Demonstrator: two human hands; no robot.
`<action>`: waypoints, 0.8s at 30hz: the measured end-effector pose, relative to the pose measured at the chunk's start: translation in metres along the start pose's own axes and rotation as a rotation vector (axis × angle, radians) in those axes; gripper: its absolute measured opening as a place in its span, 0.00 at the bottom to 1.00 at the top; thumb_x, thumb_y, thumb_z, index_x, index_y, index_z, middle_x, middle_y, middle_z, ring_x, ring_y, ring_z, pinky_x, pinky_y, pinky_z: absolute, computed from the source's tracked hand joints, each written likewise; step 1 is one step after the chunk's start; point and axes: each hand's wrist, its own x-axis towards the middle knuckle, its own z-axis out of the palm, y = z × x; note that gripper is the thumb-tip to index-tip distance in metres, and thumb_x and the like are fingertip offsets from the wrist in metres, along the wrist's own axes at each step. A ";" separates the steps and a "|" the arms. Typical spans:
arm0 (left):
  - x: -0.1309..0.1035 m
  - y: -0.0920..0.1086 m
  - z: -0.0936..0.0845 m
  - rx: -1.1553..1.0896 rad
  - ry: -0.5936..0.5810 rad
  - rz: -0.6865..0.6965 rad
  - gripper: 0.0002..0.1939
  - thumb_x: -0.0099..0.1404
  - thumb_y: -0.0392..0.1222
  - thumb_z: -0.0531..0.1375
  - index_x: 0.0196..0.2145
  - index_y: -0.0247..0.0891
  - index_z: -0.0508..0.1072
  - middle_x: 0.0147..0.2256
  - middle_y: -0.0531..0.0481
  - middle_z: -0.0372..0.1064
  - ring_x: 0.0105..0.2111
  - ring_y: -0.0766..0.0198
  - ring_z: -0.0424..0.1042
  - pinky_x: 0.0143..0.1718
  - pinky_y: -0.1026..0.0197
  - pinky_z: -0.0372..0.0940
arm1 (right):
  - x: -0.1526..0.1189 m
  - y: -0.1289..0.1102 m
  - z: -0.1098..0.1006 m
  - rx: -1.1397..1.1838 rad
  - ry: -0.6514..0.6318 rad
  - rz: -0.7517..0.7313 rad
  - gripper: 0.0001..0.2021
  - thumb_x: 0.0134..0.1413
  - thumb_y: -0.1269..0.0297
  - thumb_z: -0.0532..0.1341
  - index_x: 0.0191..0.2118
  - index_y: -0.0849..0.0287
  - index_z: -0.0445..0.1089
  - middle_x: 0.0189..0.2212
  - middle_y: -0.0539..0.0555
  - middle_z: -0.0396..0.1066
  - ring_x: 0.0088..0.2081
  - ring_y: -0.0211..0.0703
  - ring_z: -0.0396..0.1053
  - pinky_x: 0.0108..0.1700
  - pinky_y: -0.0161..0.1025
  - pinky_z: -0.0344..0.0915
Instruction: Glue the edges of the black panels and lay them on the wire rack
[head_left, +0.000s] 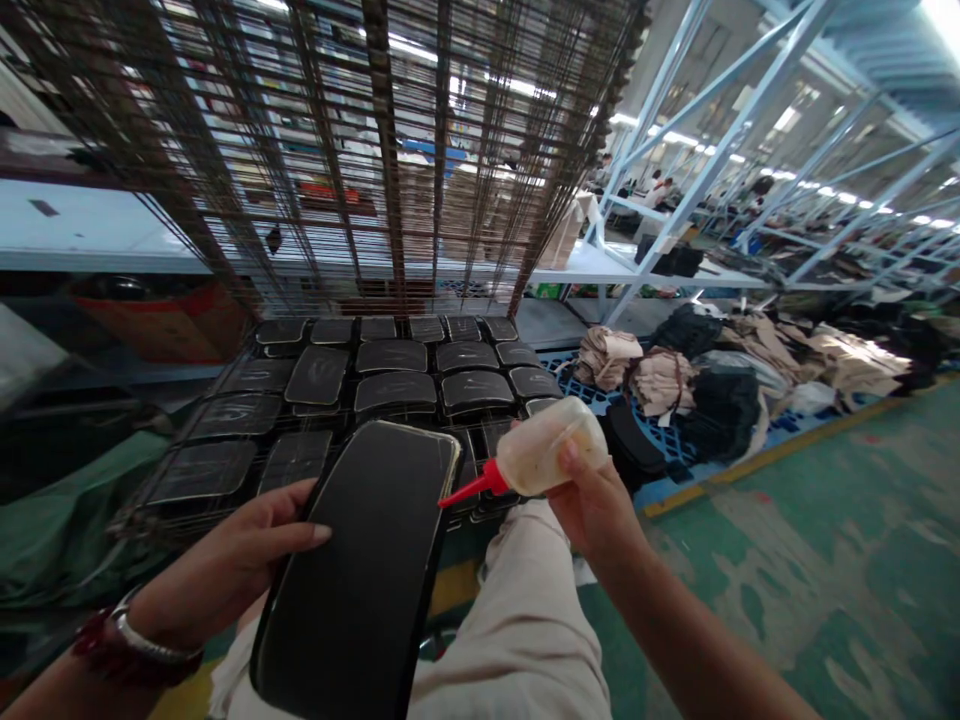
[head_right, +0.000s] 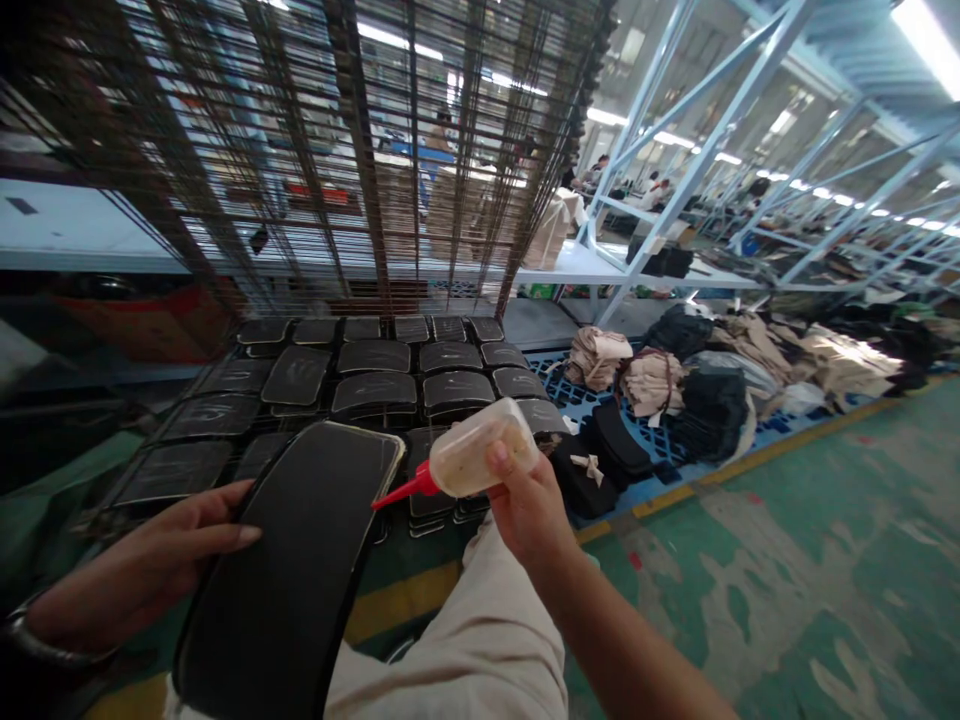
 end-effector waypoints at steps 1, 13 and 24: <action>0.000 0.001 0.001 -0.005 0.004 -0.002 0.23 0.54 0.36 0.70 0.49 0.34 0.76 0.46 0.37 0.81 0.41 0.47 0.80 0.44 0.49 0.75 | -0.002 0.001 0.000 -0.002 -0.003 0.010 0.17 0.48 0.58 0.74 0.43 0.55 0.77 0.45 0.57 0.80 0.52 0.56 0.74 0.59 0.54 0.67; 0.003 0.001 -0.001 0.004 0.067 0.001 0.22 0.58 0.32 0.67 0.51 0.31 0.72 0.40 0.40 0.82 0.35 0.53 0.81 0.38 0.53 0.76 | -0.027 0.004 0.002 -0.063 -0.092 0.099 0.25 0.43 0.54 0.75 0.48 0.54 0.75 0.40 0.60 0.80 0.52 0.65 0.73 0.55 0.62 0.68; 0.010 -0.004 -0.004 -0.073 0.180 0.019 0.17 0.52 0.30 0.69 0.41 0.32 0.77 0.33 0.42 0.81 0.30 0.54 0.80 0.34 0.54 0.76 | -0.047 0.012 -0.012 -0.090 -0.185 0.179 0.28 0.41 0.53 0.77 0.50 0.55 0.75 0.46 0.62 0.78 0.49 0.60 0.75 0.51 0.54 0.72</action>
